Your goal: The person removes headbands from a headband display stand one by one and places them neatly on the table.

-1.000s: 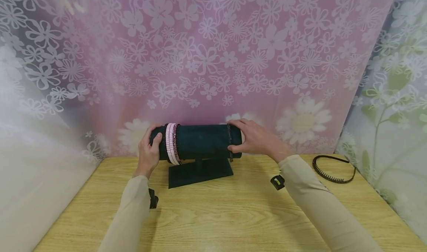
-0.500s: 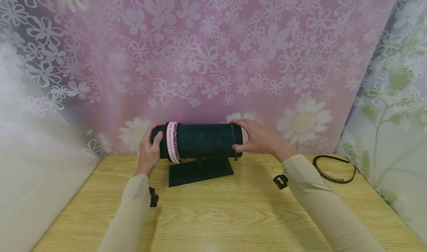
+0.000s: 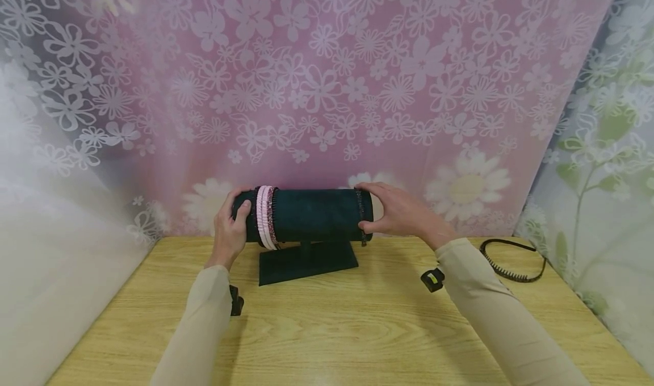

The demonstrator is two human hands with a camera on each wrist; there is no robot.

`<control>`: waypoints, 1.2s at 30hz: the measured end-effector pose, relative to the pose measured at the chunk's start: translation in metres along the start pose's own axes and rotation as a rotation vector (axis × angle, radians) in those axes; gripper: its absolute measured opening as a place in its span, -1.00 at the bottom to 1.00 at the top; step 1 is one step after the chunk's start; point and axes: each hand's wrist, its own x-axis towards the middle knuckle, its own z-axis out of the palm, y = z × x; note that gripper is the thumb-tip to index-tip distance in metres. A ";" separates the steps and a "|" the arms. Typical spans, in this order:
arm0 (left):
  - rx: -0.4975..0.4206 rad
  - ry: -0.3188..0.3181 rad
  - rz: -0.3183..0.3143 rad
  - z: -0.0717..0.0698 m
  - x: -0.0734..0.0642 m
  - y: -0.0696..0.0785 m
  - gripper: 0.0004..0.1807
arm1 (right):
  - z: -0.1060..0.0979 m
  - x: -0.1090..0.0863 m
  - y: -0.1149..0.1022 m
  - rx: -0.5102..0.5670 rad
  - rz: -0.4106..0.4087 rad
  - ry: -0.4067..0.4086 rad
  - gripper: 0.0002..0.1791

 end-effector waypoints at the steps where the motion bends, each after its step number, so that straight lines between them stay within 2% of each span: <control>1: 0.000 0.000 0.000 0.000 0.000 0.000 -0.53 | 0.000 0.000 0.000 0.003 0.000 -0.001 -0.03; 8: 0.001 -0.001 -0.004 -0.002 0.000 0.000 -0.54 | 0.003 -0.001 0.003 0.052 -0.015 0.006 -0.05; 14: 0.004 0.003 0.002 -0.003 0.000 0.000 -0.55 | 0.014 -0.007 0.006 0.276 0.001 0.017 -0.07; 19: -0.006 -0.004 0.003 -0.002 0.000 0.000 -0.56 | 0.025 -0.014 0.007 0.374 0.015 0.099 -0.11; 28: -0.009 -0.006 0.011 0.000 0.001 -0.001 -0.55 | 0.041 -0.024 0.006 0.439 0.051 0.280 -0.24; 36: -0.007 0.004 0.008 0.000 0.000 -0.001 -0.54 | 0.045 -0.031 -0.001 0.462 0.092 0.347 -0.40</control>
